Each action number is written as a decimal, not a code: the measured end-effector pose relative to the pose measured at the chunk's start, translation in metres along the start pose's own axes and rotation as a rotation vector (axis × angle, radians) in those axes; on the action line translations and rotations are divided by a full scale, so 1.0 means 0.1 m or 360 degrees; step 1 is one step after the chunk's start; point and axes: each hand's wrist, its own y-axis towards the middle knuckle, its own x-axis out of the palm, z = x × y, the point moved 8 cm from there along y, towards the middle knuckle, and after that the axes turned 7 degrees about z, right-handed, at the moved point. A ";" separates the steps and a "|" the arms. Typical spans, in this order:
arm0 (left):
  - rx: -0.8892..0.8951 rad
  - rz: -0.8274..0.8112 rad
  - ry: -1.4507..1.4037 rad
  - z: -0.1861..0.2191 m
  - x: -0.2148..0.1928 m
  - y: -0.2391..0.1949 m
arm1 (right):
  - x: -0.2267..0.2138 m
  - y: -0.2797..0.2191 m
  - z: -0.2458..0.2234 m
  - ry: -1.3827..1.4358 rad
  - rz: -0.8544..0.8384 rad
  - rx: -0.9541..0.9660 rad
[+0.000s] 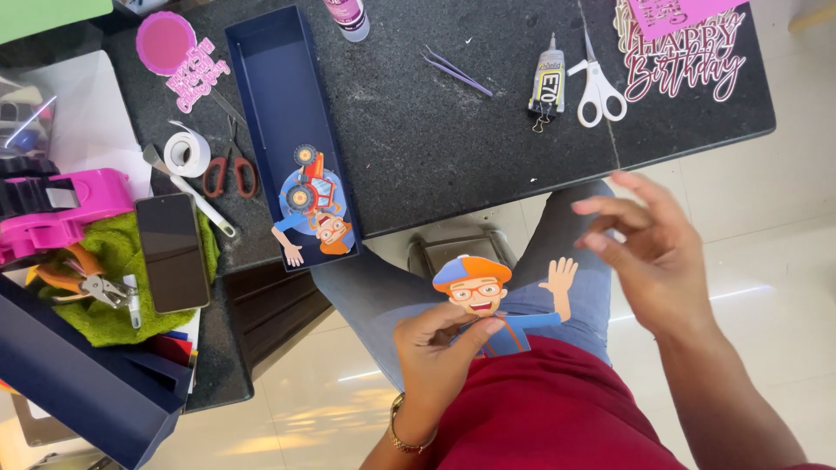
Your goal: Assembling paper character cutouts for decorations using glue.
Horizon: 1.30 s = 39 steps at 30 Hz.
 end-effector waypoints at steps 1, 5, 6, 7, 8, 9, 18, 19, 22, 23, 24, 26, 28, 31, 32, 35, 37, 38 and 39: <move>-0.0002 0.0005 -0.0001 -0.01 0.00 0.00 | -0.02 -0.05 0.11 -0.0002 -0.0004 0.0003; -0.0118 0.0014 -0.0151 -0.05 0.01 -0.01 | 0.18 -0.17 0.15 0.0218 -0.0137 -0.0013; -0.0141 0.0020 -0.0162 -0.05 0.02 -0.02 | 0.36 -0.21 0.04 0.0449 -0.0343 -0.0025; -0.0140 0.0025 -0.0162 -0.04 0.02 -0.02 | 0.34 -0.23 0.05 0.0449 -0.0348 -0.0024; -0.0103 0.0026 -0.0169 -0.01 0.02 -0.02 | 0.38 -0.28 0.13 0.0567 -0.0454 0.0154; -0.0067 0.0028 -0.0176 0.02 0.03 -0.02 | 0.42 -0.33 0.20 0.0683 -0.0556 0.0337; 0.0300 0.0167 0.0259 0.36 0.06 -0.03 | 0.16 -0.51 0.27 -0.0042 -0.0270 0.0134; 0.0302 0.0167 0.0260 0.37 0.07 -0.03 | 0.17 -0.51 0.27 -0.0041 -0.0272 0.0132; 0.0320 0.0150 0.0289 0.36 0.08 -0.04 | 0.13 -0.51 0.30 -0.0040 -0.0205 0.0145; 0.0322 0.0157 0.0293 0.35 0.08 -0.05 | 0.13 -0.52 0.33 -0.0043 -0.0200 0.0173; 0.0325 0.0164 0.0297 0.33 0.07 -0.06 | 0.12 -0.52 0.35 -0.0046 -0.0195 0.0200; 0.0256 0.0144 0.0194 0.24 0.06 -0.08 | 0.26 -0.47 0.22 -0.0005 -0.0290 0.0152; 0.0192 0.0122 0.0088 0.18 0.06 -0.08 | 0.33 -0.41 0.18 0.0036 -0.0384 0.0098; 0.0007 0.0080 -0.0202 0.08 0.07 -0.07 | 0.31 -0.31 0.35 0.0484 -0.0380 0.0242; -0.0033 0.0075 -0.0234 0.06 0.07 -0.07 | 0.21 -0.26 0.45 0.0459 -0.0153 0.0289; -0.0086 0.0078 -0.0273 0.07 0.06 -0.04 | 0.09 -0.23 0.49 0.0390 0.0051 0.0295; -0.0101 0.0082 -0.0284 0.07 0.07 -0.03 | 0.11 -0.23 0.43 0.0344 0.0034 0.0252; -0.0090 0.0091 -0.0296 0.06 0.08 -0.03 | 0.13 -0.24 0.37 0.0254 0.0050 0.0180; -0.0077 0.0103 -0.0309 0.06 0.08 -0.02 | 0.14 -0.24 0.31 0.0165 0.0065 0.0108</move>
